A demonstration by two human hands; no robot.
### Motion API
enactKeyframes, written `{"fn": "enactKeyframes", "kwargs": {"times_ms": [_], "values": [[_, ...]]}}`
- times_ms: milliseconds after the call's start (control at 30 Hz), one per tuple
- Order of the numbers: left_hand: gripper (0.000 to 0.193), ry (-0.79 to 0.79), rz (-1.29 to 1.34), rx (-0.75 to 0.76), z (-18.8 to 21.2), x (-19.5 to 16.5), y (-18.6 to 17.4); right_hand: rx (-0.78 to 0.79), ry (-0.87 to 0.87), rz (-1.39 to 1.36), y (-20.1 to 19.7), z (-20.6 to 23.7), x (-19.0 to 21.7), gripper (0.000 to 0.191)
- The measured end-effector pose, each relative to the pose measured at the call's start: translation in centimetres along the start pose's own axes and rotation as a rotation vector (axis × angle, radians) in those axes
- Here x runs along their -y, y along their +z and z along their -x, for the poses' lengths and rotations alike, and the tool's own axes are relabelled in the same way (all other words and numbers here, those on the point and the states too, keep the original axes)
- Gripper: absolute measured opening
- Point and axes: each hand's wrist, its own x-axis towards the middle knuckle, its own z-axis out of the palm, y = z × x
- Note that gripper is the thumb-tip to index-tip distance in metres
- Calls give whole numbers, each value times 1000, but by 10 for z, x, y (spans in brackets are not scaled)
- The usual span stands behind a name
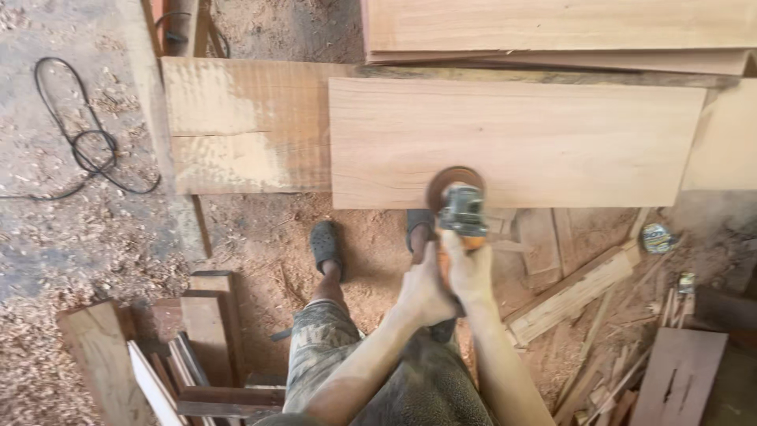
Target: The person uses an angle grinder with a sanding disc to smooth the surface of several wooden planks. They hold each plank with one hand and move the tool across the surface with the other, then place the finished plank on a stack.
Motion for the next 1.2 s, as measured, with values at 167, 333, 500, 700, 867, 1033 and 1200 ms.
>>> {"fn": "enactKeyframes", "kwargs": {"times_ms": [167, 333, 500, 700, 867, 1033, 1200], "values": [[97, -69, 74, -96, 42, 54, -56, 86, 17, 238, 79, 44, 11, 39], [82, 22, 190, -209, 62, 82, -66, 183, 9, 369, 110, 64, 23, 54], [75, 458, 262, -348, 61, 73, -36, 235, -86, 451, 87, 65, 32, 59], [93, 101, 195, 3, 51, 36, -15, 6, 118, 380, 43, 61, 37, 45], [117, 139, -137, 199, 24, -14, 0, -222, 157, -76, 0, 49, 42, 40], [112, 244, -270, 257, 10, -34, -3, -372, 28, -247, -14, 38, 42, 39], [114, 154, -72, 18, 43, 28, -37, -128, -116, 40, 45, 55, 22, 41]]}}
